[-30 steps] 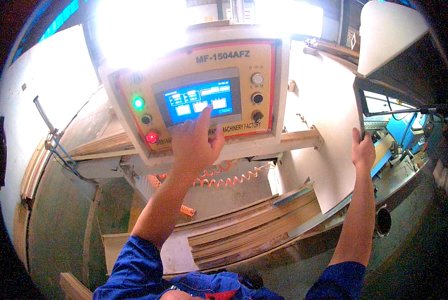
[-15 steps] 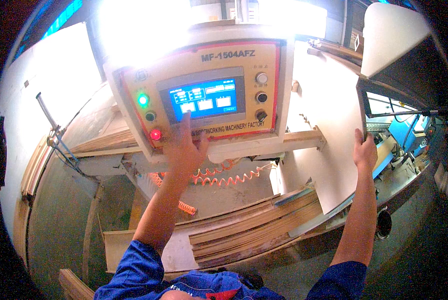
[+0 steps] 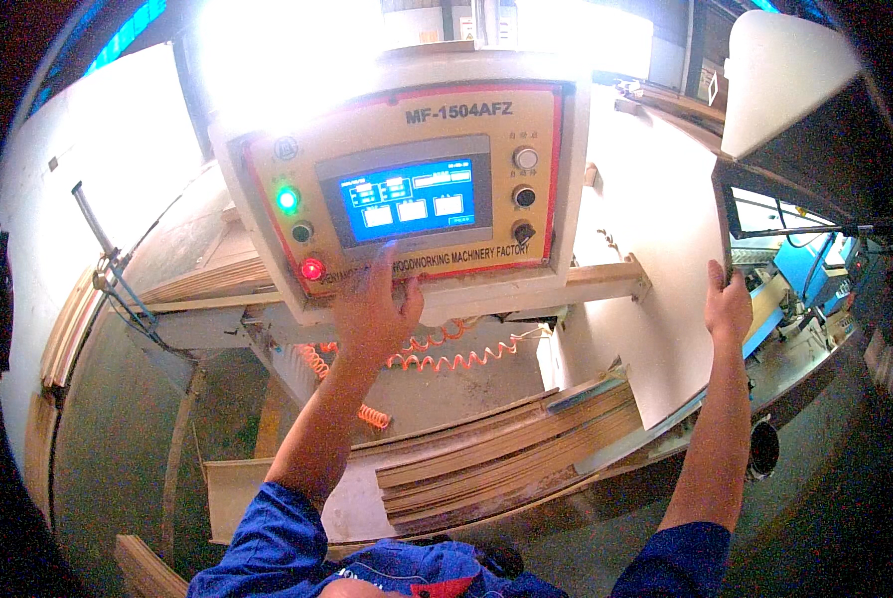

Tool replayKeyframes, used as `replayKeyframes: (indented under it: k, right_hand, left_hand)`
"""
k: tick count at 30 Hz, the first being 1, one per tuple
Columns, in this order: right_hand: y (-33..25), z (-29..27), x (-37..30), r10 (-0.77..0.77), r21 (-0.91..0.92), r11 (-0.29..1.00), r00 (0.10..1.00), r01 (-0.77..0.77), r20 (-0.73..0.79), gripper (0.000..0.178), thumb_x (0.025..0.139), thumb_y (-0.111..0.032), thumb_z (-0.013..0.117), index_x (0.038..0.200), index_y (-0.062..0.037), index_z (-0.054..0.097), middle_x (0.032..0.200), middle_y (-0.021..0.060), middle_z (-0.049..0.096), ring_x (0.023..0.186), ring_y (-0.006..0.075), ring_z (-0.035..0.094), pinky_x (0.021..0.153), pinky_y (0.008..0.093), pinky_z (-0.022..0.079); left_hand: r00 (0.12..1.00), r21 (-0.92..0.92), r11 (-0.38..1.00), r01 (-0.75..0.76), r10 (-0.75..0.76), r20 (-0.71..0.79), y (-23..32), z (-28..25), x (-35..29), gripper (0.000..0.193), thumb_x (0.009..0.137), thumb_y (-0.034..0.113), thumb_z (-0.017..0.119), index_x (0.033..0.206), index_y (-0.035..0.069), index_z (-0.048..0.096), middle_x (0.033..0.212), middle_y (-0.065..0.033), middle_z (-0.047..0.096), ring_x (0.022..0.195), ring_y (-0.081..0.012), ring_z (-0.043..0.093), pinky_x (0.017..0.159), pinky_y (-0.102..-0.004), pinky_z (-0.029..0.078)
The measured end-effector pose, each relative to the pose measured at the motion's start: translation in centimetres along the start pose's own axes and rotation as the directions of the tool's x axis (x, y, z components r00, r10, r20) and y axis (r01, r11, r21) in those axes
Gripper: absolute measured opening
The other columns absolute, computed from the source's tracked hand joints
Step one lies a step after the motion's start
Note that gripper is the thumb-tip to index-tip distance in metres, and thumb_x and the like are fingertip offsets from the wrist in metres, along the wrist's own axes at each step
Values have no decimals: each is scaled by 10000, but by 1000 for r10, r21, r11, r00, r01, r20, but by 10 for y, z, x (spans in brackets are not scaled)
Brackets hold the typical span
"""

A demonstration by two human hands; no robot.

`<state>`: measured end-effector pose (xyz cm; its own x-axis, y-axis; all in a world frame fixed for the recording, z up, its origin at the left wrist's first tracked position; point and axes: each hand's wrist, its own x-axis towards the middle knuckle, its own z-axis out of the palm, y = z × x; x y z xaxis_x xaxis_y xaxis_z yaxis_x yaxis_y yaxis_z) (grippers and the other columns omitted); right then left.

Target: The person operates a CNC woodworking machine's touchscreen control panel, navigating menus and pressing buttons to configure settings. They then walk to a nearby table, pick up a long wooden plank, and place it on the machine's conveyor belt before returning to the control panel.

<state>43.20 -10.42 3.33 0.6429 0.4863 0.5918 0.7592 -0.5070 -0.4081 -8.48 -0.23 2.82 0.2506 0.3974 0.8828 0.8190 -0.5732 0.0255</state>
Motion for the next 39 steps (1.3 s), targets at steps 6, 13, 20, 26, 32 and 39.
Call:
replayKeyframes:
  k: [6, 13, 20, 26, 32, 39]
  right_hand:
    - [-5, -4, -2, 2, 0, 1000, 1000, -2, 12, 715, 990, -641, 435, 1222, 12, 613, 1126, 273, 689, 1055, 464, 653, 877, 552, 500]
    - [-3, -5, 1, 7, 27, 1000, 1000, -7, 20, 703, 984, -637, 447, 1196, 10, 620, 1118, 279, 688, 1050, 466, 651, 883, 546, 496]
    - [-12, 1, 0, 20, 25, 999, 999, -21, 33, 718, 977, -644, 455, 1162, 27, 629, 1102, 277, 692, 1043, 463, 653, 894, 536, 498]
    - [-1, 6, 5, 3, 4, 1000, 1000, -3, 17, 708, 979, -649, 444, 1154, 9, 636, 1118, 280, 689, 1047, 471, 651, 891, 546, 498]
    - [48, 4, 11, -55, 95, 994, 997, 50, 52, 721, 985, -609, 478, 1357, 8, 462, 1253, 309, 621, 1150, 494, 596, 958, 573, 466]
    - [67, -22, -170, -452, 317, 837, 890, 446, -58, 683, 905, -446, 653, 1376, 16, 477, 1202, 285, 605, 1122, 463, 580, 958, 544, 460]
  left_hand:
    - [998, -44, 997, 56, -54, 37, 2, 2, -13, 554, 838, 248, 700, 1324, 23, 555, 891, -147, 690, 794, -329, 677, 727, -478, 537]
    - [995, -70, 997, -43, 49, 90, 20, 11, -41, 473, 845, 262, 682, 1257, 44, 600, 875, -124, 703, 804, -339, 684, 740, -489, 530]
    - [60, -500, 864, 55, 497, 866, 92, -4, -164, 706, 900, 499, 647, 1421, 58, 464, 1016, -217, 698, 1011, -400, 665, 861, -525, 540]
    - [-13, -582, 796, 169, 592, 806, 132, -22, -247, 833, 871, 495, 694, 1490, 45, 366, 1065, -213, 699, 1066, -400, 654, 904, -486, 535]
    - [-89, -655, 751, 78, 660, 746, 194, -49, -265, 817, 840, 463, 716, 1471, 44, 410, 1118, -197, 695, 1081, -374, 657, 908, -473, 535]
    - [-62, -590, 800, 106, 598, 799, 273, -63, -307, 702, 843, 433, 705, 1391, 56, 477, 1147, -201, 692, 1118, -385, 640, 947, -486, 513]
